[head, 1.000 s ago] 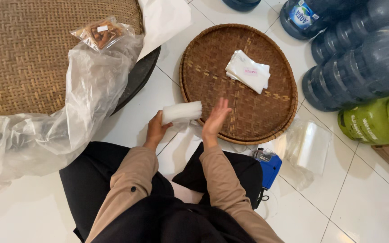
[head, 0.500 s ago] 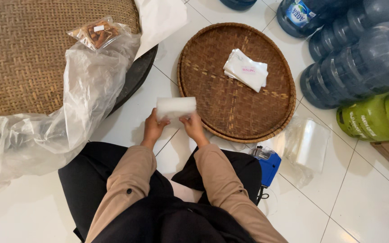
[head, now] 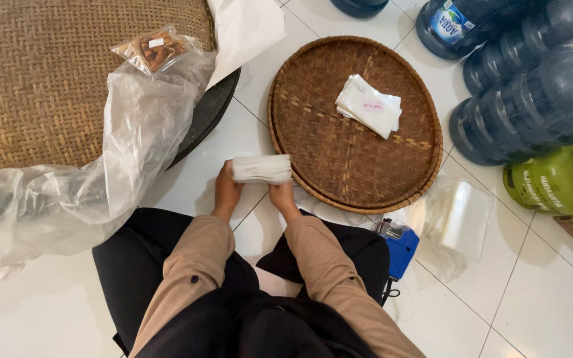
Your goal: The person sits on the floor and packs stacks of white plastic bags into clear plastic bags, then presses each filled bag on a blue impulse sealer to seal it. They set finished sealed bags aside and continue with the next stack.
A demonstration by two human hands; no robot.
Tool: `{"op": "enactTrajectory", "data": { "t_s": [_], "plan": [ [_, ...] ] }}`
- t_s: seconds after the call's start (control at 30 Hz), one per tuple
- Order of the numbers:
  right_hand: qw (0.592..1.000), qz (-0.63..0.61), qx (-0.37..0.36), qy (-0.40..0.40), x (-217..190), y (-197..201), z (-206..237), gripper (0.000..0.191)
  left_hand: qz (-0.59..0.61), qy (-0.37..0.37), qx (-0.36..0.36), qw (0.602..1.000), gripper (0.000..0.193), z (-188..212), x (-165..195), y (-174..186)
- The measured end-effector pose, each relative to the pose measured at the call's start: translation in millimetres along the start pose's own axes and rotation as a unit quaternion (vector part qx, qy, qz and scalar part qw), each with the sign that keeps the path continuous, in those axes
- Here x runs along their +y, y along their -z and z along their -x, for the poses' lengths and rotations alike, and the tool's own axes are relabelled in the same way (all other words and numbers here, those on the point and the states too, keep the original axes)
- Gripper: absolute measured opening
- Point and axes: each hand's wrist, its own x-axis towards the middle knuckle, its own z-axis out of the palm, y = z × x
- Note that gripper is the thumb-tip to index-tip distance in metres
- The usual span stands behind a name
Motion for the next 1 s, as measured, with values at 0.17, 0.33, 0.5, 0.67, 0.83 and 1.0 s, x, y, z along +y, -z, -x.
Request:
{"op": "enactTrajectory", "data": {
  "t_s": [0.17, 0.33, 0.5, 0.67, 0.83, 1.0],
  "plan": [
    [0.998, 0.032, 0.005, -0.046, 4, -3, 0, 0.021, -0.03, 0.047, -0.012, 0.998, 0.04, -2, 2, -4],
    [0.991, -0.052, -0.034, -0.116, -2, 9, -4, 0.042, -0.014, 0.043, -0.058, 0.997, 0.052, -4, 24, 11],
    [0.974, -0.165, -0.154, -0.018, -12, 29, -7, 0.073, 0.124, 0.24, -0.114, 0.956, 0.067, -2, 24, 15],
    [0.941, -0.079, -0.192, -0.265, -15, 3, 8, 0.065, 0.185, 0.412, -0.124, 0.884, 0.077, 8, -8, 11],
    [0.945, 0.09, -0.167, -0.266, -36, -23, 28, 0.058, -0.038, 0.404, -0.118, 0.907, 0.11, 25, -18, 12],
    [0.908, 0.217, -0.269, -0.236, -70, 10, 40, 0.065, -0.111, 0.352, -0.14, 0.919, 0.112, 23, -7, 27]
  ]
}}
